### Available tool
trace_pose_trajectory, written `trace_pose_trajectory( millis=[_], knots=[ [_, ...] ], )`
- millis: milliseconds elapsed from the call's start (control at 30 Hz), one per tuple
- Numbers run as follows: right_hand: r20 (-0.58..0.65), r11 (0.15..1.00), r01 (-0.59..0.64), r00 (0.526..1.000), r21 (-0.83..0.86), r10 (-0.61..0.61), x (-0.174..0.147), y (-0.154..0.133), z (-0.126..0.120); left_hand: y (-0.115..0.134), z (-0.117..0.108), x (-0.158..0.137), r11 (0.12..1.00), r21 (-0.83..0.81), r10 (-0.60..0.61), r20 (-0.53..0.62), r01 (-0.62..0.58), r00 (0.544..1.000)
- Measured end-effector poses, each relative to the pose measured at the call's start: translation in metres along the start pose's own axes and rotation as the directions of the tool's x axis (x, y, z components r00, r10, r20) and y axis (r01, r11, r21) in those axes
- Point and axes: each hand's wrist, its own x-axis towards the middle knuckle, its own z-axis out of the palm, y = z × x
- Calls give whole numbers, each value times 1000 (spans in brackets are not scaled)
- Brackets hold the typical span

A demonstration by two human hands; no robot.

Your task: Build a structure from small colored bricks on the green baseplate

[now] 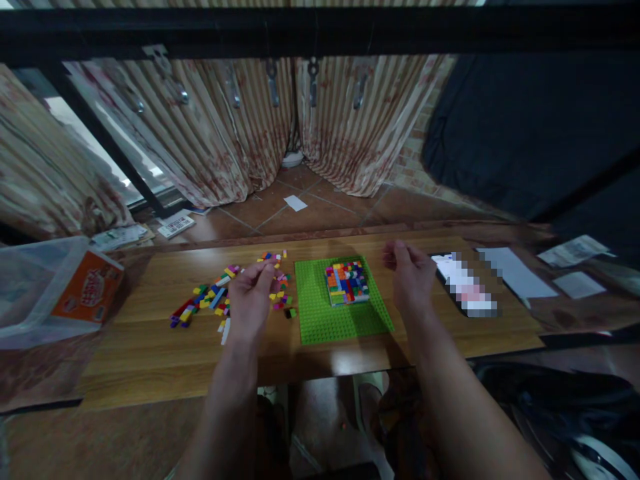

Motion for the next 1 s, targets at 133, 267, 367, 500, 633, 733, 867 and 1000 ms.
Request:
trace_pose_trajectory(
  millis=[133,267,367,500,633,733,867,1000],
  knots=[
    [134,990,121,985,-69,-111,-23,-11,11,6,-13,5,982,-180,22,-163,-51,986],
    [433,963,251,882,-99,-186,-58,-15,25,8,-23,8,948,-316,-25,-205,-42,978],
    [683,916,386,698,-108,-214,-82,-14,34,9,-28,9,935,-354,-68,-203,-9,977],
    [862,832,522,494,-187,-116,-101,-6,43,8,-34,10,929,-370,-60,-205,-21,977],
    [902,748,607,432,-269,-26,-109,1,49,10,-42,11,917,-397,-58,-211,-32,976],
    [914,714,636,406,-295,15,-111,1,52,12,-50,12,909,-414,-58,-232,-44,971],
    [920,684,658,389,-315,49,-114,-1,58,14,-59,13,893,-447,-77,-246,-43,966],
    [917,670,663,392,-333,68,-118,-1,64,14,-63,13,886,-463,-102,-233,-18,967]
  ],
)
